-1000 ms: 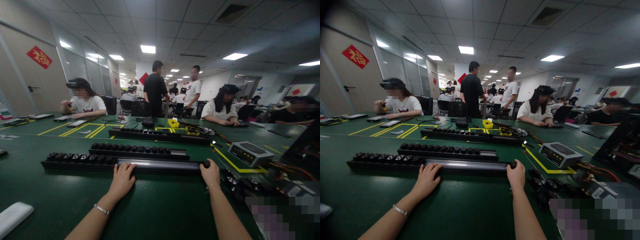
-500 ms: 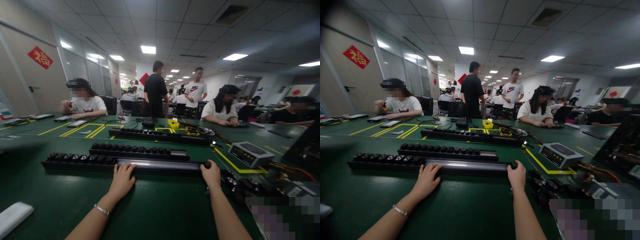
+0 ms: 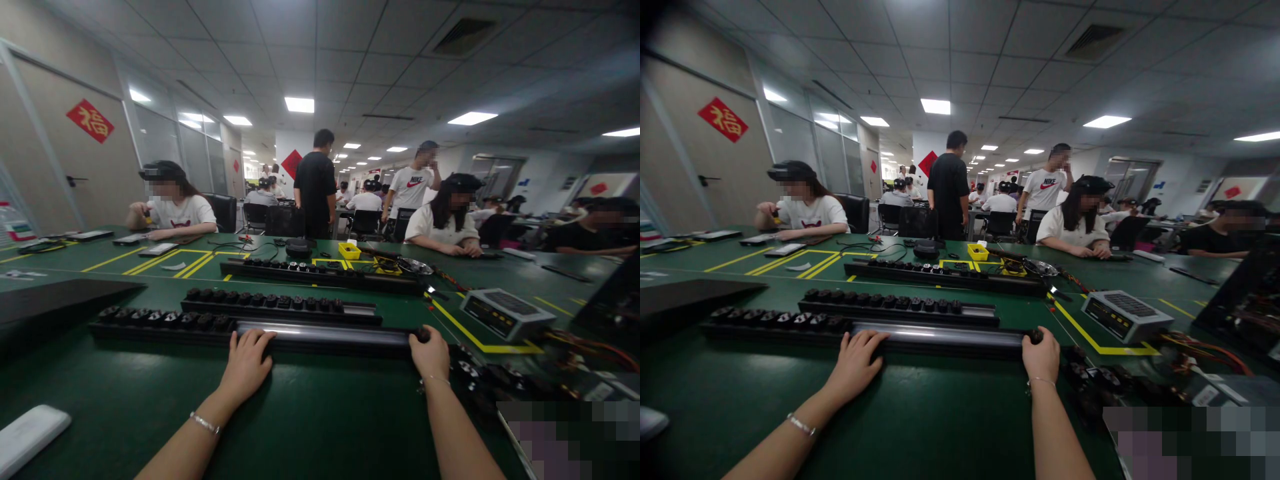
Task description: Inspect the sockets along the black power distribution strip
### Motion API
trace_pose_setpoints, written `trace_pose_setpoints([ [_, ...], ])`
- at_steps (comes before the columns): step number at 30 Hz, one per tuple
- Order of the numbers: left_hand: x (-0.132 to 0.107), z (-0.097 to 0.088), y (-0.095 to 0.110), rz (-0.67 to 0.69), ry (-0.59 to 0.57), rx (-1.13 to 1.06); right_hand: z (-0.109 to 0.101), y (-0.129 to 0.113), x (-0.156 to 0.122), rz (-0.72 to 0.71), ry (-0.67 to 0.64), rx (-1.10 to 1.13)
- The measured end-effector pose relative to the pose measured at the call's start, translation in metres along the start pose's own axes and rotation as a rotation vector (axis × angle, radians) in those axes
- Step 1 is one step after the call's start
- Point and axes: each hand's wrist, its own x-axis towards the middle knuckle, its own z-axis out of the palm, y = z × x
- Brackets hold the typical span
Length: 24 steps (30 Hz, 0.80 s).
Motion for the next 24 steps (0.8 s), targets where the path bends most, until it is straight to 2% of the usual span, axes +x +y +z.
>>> trace_pose_setpoints([
  [11,0.0003,0.0004,-0.0011,-0.001,-0.004,0.004,-0.0037,-0.0031,-0.0024,0.033,-0.034,-0.007],
  [24,0.0006,-0.0016,0.0,-0.004,-0.009,0.009,-0.0031,0.0006,-0.0009,0.013,0.018,-0.01],
])
